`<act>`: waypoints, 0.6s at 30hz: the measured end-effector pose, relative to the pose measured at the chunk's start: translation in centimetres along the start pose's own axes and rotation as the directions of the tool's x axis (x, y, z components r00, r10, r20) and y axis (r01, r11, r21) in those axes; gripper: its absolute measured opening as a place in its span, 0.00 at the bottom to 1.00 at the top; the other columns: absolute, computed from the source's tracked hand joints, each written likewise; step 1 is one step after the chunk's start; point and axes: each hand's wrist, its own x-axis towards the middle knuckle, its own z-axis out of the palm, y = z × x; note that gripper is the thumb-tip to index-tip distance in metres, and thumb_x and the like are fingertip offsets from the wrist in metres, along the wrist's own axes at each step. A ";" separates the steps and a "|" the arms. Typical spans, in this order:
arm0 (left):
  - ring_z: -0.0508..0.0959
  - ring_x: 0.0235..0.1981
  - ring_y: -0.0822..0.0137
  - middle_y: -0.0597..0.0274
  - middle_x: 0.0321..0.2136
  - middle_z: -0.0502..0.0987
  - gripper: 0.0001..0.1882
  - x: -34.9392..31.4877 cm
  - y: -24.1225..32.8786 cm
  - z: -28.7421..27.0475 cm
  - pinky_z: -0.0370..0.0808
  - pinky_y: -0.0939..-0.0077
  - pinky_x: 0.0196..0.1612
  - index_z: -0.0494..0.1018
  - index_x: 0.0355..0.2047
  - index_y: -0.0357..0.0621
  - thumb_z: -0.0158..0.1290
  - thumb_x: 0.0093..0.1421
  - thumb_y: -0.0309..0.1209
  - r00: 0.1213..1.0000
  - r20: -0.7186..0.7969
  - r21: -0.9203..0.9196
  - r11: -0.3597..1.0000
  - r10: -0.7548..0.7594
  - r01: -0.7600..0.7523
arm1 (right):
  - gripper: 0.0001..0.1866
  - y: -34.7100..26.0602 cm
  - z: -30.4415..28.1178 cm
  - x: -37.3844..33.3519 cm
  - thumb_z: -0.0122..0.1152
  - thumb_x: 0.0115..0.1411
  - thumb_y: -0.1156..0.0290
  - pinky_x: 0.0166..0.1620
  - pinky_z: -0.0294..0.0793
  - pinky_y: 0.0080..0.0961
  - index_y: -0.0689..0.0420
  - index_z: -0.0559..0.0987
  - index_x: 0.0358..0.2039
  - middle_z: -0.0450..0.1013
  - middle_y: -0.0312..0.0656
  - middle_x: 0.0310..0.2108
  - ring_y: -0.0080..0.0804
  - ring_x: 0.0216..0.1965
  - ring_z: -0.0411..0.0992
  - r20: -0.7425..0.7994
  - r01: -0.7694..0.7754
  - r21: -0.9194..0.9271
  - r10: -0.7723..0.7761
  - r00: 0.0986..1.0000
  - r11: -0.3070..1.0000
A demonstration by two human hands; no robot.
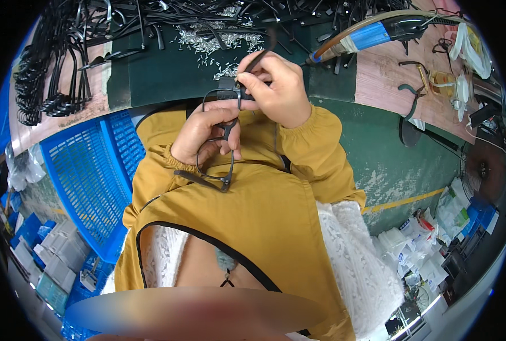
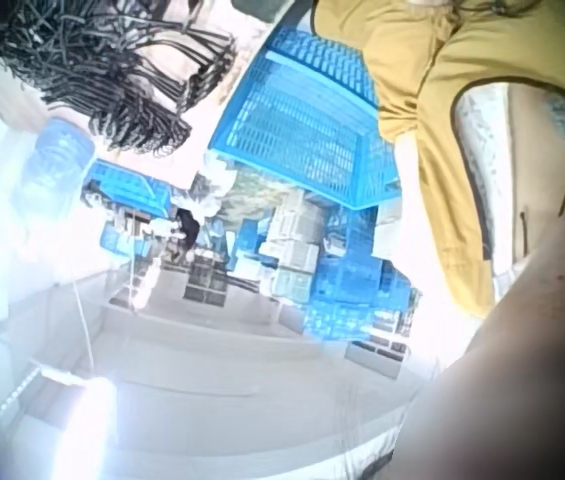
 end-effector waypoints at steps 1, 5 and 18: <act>0.80 0.16 0.61 0.53 0.16 0.77 0.22 -0.1 0.1 0.2 0.67 0.81 0.18 0.75 0.55 0.28 0.41 0.68 0.30 1.000 0.001 0.017 1.000 0.015 -0.015 | 0.05 0.0 -0.1 0.1 0.64 0.58 0.84 0.32 0.78 0.20 0.70 0.78 0.35 0.77 0.44 0.34 0.24 0.28 0.76 0.022 0.027 -0.051 -0.026 0.999 0.998; 0.80 0.17 0.63 0.52 0.18 0.79 0.20 -0.3 0.5 0.6 0.66 0.81 0.17 0.75 0.53 0.29 0.41 0.69 0.29 1.000 -0.009 -0.058 0.998 -0.029 0.028 | 0.04 0.3 -0.4 0.7 0.64 0.57 0.83 0.29 0.76 0.22 0.68 0.79 0.34 0.74 0.45 0.31 0.29 0.24 0.74 0.066 0.155 -0.160 -0.146 0.987 0.975; 0.82 0.24 0.67 0.56 0.29 0.81 0.32 -1.1 2.5 1.2 0.76 0.81 0.24 0.58 0.70 0.32 0.44 0.72 0.38 0.959 -0.047 0.130 0.953 0.281 -0.273 | 0.14 -1.2 -7.6 1.5 0.46 0.73 0.71 0.45 0.77 0.29 0.68 0.74 0.51 0.77 0.46 0.36 0.34 0.34 0.74 -0.852 0.388 -0.169 -0.332 0.405 0.906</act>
